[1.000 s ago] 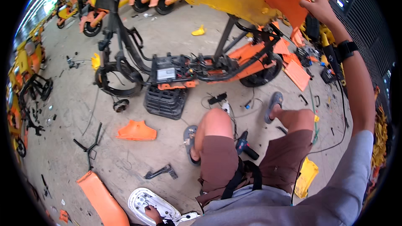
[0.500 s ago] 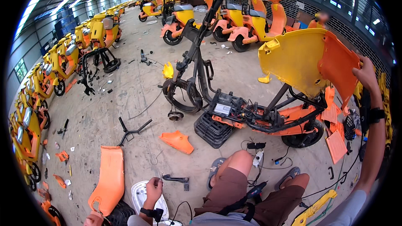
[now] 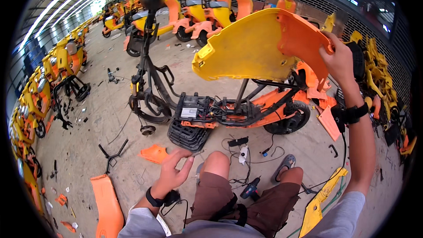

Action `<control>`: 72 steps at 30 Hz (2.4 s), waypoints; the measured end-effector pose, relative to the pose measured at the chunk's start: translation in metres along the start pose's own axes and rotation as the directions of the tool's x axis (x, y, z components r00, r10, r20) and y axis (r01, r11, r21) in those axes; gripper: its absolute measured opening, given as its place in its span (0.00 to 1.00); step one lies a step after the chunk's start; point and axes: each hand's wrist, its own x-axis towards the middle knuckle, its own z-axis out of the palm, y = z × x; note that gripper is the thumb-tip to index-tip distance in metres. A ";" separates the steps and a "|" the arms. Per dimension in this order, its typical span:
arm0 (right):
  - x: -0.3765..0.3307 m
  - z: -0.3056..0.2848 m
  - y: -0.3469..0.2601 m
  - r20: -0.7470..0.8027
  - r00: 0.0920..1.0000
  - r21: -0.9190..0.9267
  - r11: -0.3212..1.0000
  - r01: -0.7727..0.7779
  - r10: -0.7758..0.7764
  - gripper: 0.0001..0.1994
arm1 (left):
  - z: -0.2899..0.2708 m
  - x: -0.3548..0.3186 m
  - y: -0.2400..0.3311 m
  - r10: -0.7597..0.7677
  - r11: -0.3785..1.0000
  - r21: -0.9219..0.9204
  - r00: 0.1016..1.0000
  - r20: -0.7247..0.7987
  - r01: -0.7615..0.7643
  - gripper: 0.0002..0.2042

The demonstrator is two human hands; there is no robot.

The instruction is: The person assembles plastic body panels onto an electric scooter frame. They fit orange and yellow panels to the frame, align mounting points, and secure them using screws and a power drill. The person also handles a white plastic cover and various small hardware pieces.

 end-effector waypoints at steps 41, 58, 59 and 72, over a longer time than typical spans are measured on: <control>-0.023 0.083 -0.099 0.183 0.940 0.903 0.330 -0.276 0.287 0.18 | 0.087 0.286 0.117 0.097 0.975 0.193 0.991 0.089 -0.113 0.13; -0.096 0.013 0.012 0.069 0.591 0.997 -0.081 -0.006 0.804 0.11 | 0.086 0.285 0.122 -0.001 0.996 0.092 0.992 0.129 -0.011 0.22; -0.096 0.007 0.040 -0.103 0.605 0.969 0.218 -0.120 0.790 0.13 | 0.088 0.285 0.126 -0.009 0.998 0.070 0.990 0.141 -0.001 0.22; -0.038 -0.025 0.108 -0.277 0.852 0.142 0.896 -0.421 0.445 0.13 | 0.080 0.299 0.190 0.149 0.981 0.126 0.989 0.002 -0.148 0.20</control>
